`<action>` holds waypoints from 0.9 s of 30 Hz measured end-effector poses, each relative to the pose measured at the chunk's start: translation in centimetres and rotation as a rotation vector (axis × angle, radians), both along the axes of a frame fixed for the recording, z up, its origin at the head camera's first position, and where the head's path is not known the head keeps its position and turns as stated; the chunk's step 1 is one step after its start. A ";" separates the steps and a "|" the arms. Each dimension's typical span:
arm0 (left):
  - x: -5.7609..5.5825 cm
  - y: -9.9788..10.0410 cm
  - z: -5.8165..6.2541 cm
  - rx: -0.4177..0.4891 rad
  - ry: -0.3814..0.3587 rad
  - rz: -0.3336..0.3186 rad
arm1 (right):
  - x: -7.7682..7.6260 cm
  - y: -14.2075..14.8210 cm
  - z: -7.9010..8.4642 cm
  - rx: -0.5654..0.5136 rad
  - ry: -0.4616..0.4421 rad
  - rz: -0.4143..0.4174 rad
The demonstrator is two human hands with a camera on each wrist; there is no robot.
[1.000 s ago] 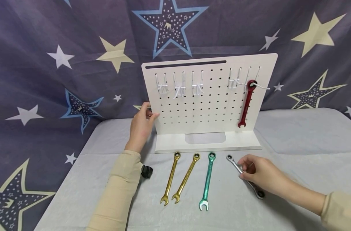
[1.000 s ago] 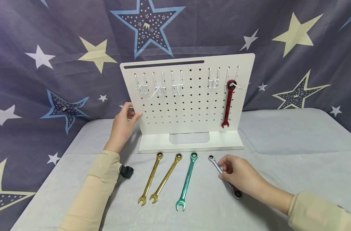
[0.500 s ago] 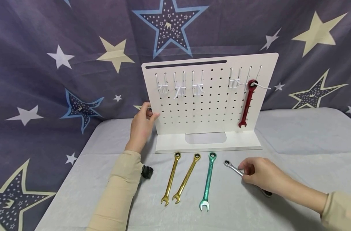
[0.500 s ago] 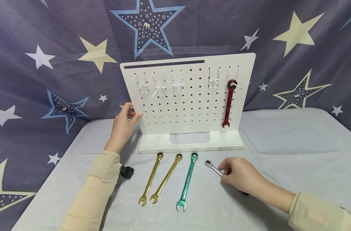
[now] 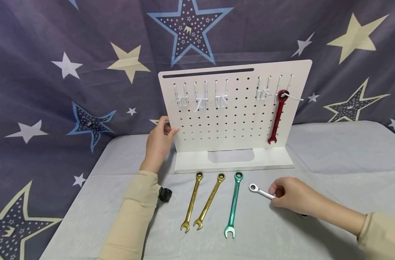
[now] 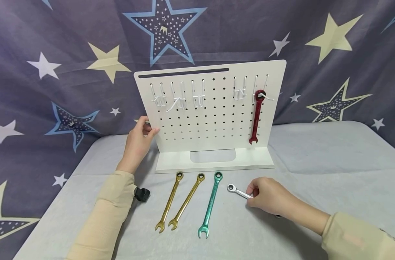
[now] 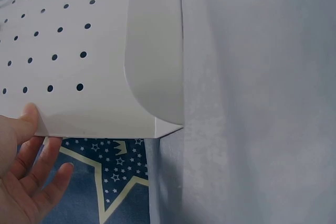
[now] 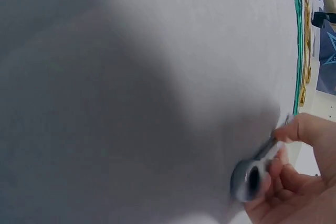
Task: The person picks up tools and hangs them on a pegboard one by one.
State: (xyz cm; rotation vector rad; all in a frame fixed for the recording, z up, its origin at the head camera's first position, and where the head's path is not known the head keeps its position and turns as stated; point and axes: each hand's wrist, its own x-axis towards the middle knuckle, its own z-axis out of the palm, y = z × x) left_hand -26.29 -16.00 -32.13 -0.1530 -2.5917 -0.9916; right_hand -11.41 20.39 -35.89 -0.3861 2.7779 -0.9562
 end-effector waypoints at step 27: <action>0.1 0.2 0.0 -0.007 -0.002 0.002 | 0.6 0.8 0.3 -0.244 -0.078 0.030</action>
